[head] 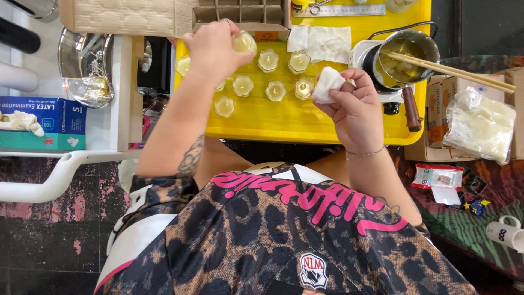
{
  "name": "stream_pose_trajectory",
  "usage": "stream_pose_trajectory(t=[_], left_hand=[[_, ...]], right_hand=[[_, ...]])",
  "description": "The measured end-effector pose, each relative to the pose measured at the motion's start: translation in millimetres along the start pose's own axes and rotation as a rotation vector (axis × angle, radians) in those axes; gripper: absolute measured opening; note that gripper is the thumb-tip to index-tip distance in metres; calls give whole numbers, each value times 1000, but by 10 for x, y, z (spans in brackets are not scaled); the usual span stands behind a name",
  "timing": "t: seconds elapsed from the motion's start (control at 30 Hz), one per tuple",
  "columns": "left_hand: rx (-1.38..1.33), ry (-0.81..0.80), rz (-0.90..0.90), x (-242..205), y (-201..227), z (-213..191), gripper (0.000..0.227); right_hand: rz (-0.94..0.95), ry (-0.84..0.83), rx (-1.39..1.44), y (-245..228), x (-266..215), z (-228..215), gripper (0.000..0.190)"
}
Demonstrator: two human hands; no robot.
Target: Cleaning the edges of small glass candle holders using a tissue.
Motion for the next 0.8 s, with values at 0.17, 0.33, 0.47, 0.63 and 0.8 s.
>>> stream_pose_trajectory(t=[0.17, 0.33, 0.47, 0.63, 0.8], left_hand=[[-398, -193, 164, -224, 360, -387, 50], [-571, -319, 398, -442, 703, -415, 47], [-456, -264, 423, -609, 861, -390, 50], [-282, -109, 464, -765, 945, -415, 48], [-182, 2, 547, -833, 952, -396, 50]], right_hand=[[-8, 10, -12, 179, 130, 38, 40], [33, -47, 28, 350, 226, 206, 55], [168, -161, 167, 312, 156, 443, 53], [221, -200, 204, 339, 116, 465, 52], [115, -156, 80, 428, 126, 392, 58]])
Point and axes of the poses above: each hand's wrist, its own x-axis towards the middle knuckle, its own z-axis out of the palm, y = z × x, the point moved 5 cm from there along x, towards the middle knuckle, and after that the axes turned 14 degrees about -x, right-handed, at the moved point
